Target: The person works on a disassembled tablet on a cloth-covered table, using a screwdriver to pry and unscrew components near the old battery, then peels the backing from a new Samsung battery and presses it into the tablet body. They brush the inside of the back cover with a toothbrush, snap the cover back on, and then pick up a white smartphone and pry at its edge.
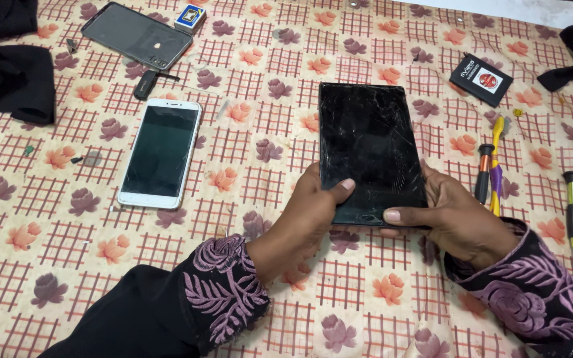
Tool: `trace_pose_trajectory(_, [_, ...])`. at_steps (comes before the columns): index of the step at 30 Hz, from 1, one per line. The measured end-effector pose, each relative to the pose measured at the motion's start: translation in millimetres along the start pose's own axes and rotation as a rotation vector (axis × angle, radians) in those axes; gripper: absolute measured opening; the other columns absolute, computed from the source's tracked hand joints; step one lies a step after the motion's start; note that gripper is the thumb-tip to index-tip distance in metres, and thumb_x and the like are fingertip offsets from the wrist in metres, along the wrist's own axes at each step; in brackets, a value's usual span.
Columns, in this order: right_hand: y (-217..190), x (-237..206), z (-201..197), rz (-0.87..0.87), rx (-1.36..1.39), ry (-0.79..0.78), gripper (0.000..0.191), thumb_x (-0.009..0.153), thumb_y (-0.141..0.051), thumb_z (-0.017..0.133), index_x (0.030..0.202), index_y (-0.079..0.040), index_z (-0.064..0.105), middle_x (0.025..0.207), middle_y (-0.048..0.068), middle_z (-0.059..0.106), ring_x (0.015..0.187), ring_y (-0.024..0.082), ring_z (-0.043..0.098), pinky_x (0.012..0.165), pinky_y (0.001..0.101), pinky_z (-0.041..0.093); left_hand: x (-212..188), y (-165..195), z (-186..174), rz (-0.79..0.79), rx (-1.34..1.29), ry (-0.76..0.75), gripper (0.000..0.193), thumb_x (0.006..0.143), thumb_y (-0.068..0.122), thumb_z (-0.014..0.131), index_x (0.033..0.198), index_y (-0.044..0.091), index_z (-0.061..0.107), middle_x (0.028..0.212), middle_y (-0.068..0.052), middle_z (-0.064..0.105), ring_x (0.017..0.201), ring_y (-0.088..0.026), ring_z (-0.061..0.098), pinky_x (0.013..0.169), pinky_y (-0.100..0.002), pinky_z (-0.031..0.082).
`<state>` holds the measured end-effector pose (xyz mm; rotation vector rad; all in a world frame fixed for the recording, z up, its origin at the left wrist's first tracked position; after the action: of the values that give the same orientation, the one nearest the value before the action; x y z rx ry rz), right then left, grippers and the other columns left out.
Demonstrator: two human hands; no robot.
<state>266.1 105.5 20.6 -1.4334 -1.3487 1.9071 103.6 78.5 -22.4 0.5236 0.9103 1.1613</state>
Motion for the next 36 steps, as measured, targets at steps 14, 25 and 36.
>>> trace_pose_trajectory(14, [4.9, 4.9, -26.2, 0.048, -0.075, 0.09, 0.057, 0.076, -0.002, 0.076, 0.131, 0.002, 0.062, 0.111, 0.015, 0.078, 0.088, 0.017, 0.075, 0.076, 0.0322, 0.064, -19.2, 12.8, 6.8, -0.036, 0.057, 0.069, 0.035, 0.097, 0.005, 0.061, 0.129, -0.007, 0.053, 0.109, -0.023, 0.073, 0.084, -0.024, 0.075, 0.067, -0.034, 0.064])
trace_pose_trajectory(25, [-11.9, -6.9, -7.7, -0.16, 0.031, 0.109, 0.049, 0.08, 0.007, 0.071, 0.127, 0.005, 0.058, 0.115, 0.017, 0.075, 0.097, 0.021, 0.074, 0.083, 0.0361, 0.064, -24.6, 15.3, 16.1, 0.073, 0.129, -0.02, 0.038, 0.093, 0.0, 0.062, 0.128, -0.009, 0.051, 0.117, -0.021, 0.071, 0.098, -0.021, 0.074, 0.082, -0.03, 0.065])
trace_pose_trajectory(36, [-5.0, -7.1, -3.1, -0.028, -0.026, 0.064, 0.049, 0.076, 0.005, 0.074, 0.125, 0.003, 0.063, 0.111, 0.015, 0.077, 0.093, 0.019, 0.074, 0.082, 0.0349, 0.062, -14.8, 21.2, 6.0, 0.052, 0.103, -0.029, 0.035, 0.087, 0.009, 0.074, 0.115, -0.01, 0.066, 0.101, -0.021, 0.078, 0.083, -0.022, 0.077, 0.073, -0.033, 0.066])
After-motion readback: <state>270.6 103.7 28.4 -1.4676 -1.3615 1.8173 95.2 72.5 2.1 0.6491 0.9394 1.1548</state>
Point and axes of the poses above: each hand's wrist, its own x-axis towards the middle knuckle, its own z-axis out of the palm, y = z × x, the point moved 7 cm from there along x, towards the middle knuckle
